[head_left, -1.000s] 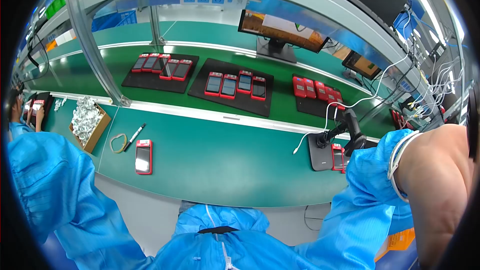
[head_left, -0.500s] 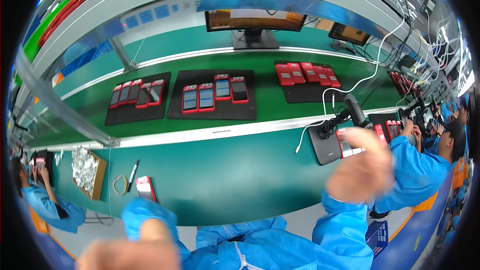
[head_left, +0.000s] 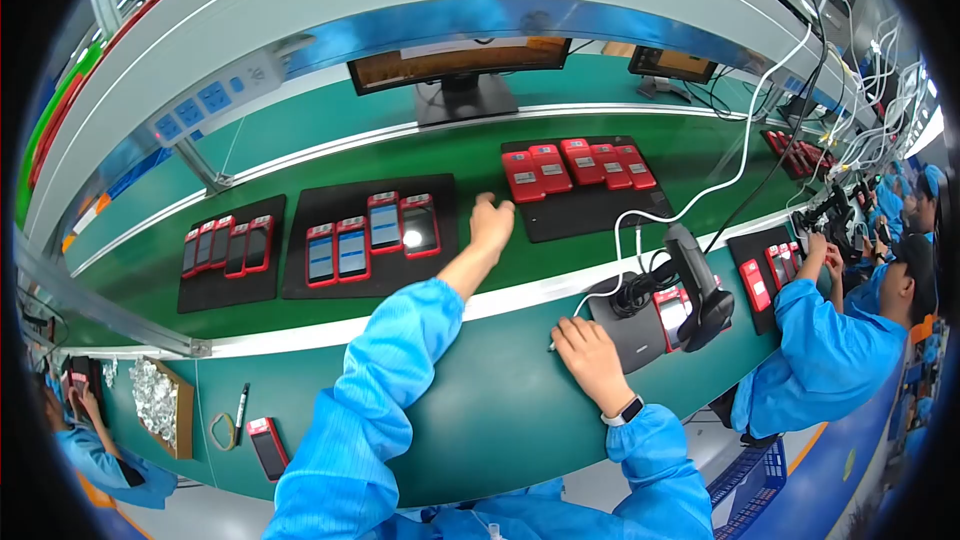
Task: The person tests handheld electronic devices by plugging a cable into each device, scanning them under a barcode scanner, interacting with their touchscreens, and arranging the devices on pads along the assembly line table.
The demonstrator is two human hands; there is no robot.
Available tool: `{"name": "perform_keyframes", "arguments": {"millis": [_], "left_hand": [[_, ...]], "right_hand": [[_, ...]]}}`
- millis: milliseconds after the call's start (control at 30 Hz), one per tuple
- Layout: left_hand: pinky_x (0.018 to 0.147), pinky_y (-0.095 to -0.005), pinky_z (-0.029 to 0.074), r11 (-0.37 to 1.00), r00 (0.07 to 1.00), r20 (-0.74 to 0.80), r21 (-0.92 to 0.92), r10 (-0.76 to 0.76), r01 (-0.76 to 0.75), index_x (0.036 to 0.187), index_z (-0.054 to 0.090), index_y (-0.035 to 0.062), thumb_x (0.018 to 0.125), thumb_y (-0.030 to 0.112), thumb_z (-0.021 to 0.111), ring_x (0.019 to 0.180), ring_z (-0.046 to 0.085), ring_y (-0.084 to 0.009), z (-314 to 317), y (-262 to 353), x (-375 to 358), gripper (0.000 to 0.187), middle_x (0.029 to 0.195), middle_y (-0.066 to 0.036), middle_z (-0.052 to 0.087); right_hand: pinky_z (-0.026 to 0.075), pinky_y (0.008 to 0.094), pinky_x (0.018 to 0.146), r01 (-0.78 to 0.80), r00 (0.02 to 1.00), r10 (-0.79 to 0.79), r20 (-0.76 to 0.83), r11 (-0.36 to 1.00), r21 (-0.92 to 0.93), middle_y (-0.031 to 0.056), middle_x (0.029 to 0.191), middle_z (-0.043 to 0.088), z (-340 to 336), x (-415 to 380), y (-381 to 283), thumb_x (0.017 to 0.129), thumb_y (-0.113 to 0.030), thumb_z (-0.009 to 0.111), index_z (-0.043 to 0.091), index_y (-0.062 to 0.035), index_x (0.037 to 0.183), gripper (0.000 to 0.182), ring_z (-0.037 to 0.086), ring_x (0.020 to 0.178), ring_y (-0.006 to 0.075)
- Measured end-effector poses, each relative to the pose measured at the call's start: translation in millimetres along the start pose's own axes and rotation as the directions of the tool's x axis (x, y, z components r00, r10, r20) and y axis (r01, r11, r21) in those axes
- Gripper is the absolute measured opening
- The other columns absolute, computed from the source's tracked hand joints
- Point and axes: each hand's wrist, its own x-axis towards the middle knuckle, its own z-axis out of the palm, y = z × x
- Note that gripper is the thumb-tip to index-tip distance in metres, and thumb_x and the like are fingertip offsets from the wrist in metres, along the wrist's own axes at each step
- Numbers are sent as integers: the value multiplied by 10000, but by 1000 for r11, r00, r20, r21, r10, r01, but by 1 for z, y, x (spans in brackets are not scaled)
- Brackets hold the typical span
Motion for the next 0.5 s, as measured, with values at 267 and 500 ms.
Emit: {"name": "perform_keyframes", "arguments": {"millis": [267,500], "left_hand": [[858,-516,528,828,912,275,-397,-305,396,1332,548,1,948,293,668,1118,628,-289,45,39,58,498,1307,-162,612],[522,-435,413,938,869,410,-83,-276,337,1328,625,58,836,312,836,765,649,-239,47,22,106,592,1022,-139,719]], "right_hand": [[498,370,886,-31,999,33,-11,988,154,70,947,556,3,0,10,866,-86,632,668,-38,1081,223,586,930,246],[490,374,838,-110,994,102,49,968,225,69,970,591,10,-6,9,844,-65,675,695,-59,1108,265,592,919,253]]}}
